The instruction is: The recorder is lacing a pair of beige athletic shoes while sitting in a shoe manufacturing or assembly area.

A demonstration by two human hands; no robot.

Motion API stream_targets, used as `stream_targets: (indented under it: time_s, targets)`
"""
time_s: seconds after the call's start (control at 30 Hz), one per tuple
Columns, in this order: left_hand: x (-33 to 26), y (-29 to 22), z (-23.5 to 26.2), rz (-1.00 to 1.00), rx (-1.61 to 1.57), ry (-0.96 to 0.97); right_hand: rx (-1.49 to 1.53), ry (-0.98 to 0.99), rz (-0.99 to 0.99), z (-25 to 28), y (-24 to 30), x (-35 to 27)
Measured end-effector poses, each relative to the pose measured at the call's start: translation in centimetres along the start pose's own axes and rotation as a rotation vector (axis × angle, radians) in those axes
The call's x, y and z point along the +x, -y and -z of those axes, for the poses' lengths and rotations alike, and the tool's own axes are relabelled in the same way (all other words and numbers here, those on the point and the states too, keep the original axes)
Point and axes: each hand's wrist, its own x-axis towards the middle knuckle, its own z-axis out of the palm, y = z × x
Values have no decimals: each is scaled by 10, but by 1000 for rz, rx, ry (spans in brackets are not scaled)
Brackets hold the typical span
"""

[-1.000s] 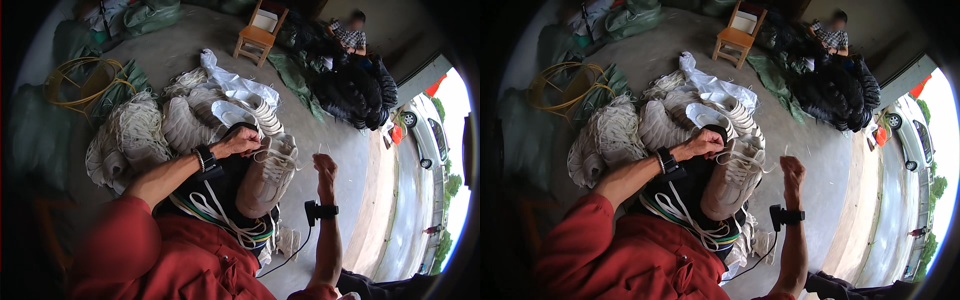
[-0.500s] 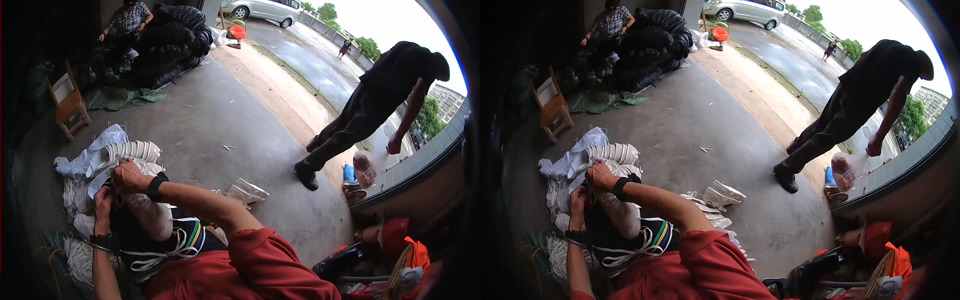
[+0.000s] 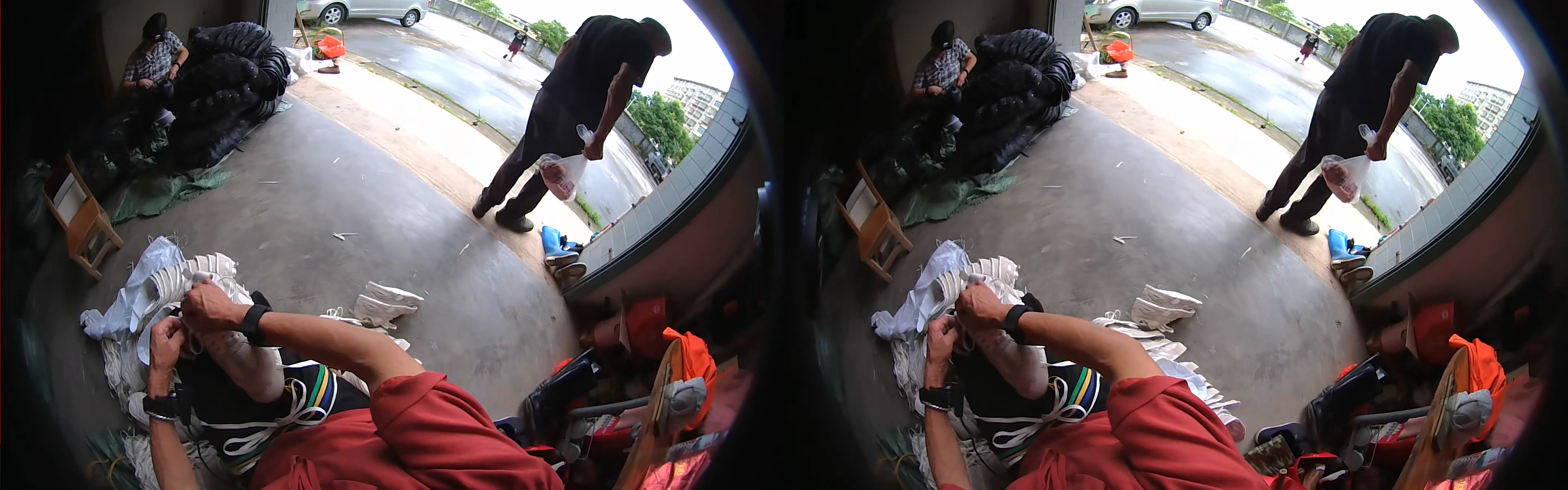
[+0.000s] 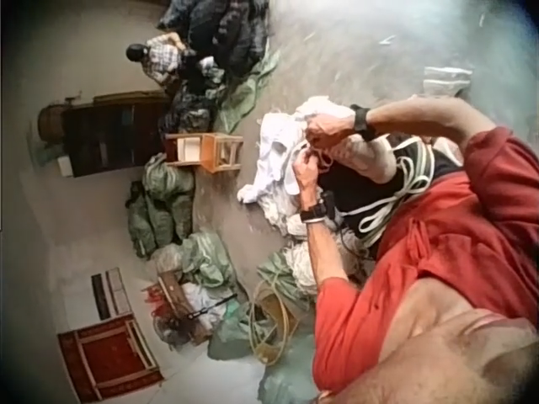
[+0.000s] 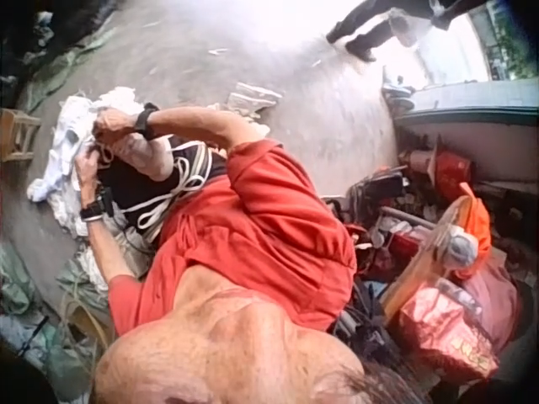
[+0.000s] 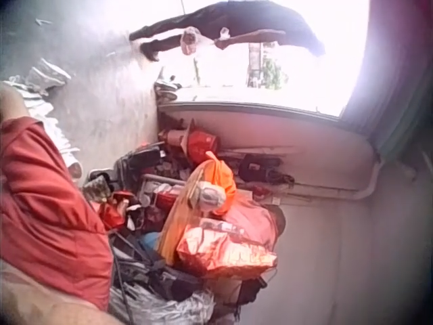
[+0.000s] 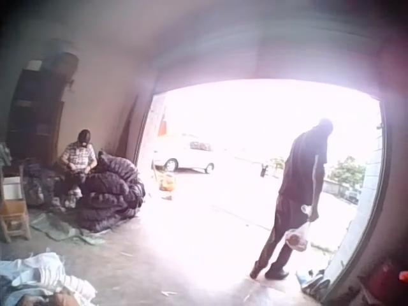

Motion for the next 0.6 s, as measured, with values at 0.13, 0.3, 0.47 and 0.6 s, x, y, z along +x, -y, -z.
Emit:
stream_targets:
  time_s: [0.13, 0.3, 0.47, 0.6]
  targets:
    - [2, -14, -2, 112, -49, 88, 27, 46, -17, 7, -5, -4]
    - [1, 5, 1, -133, 16, -75, 71, 78, 17, 2, 2, 3]
    - [-10, -11, 10, -271, 299, -51, 67, 130, -22, -9, 8, 7]
    - [-22, -16, 18, -285, 399, -74, 73, 185, -56, -16, 19, 9]
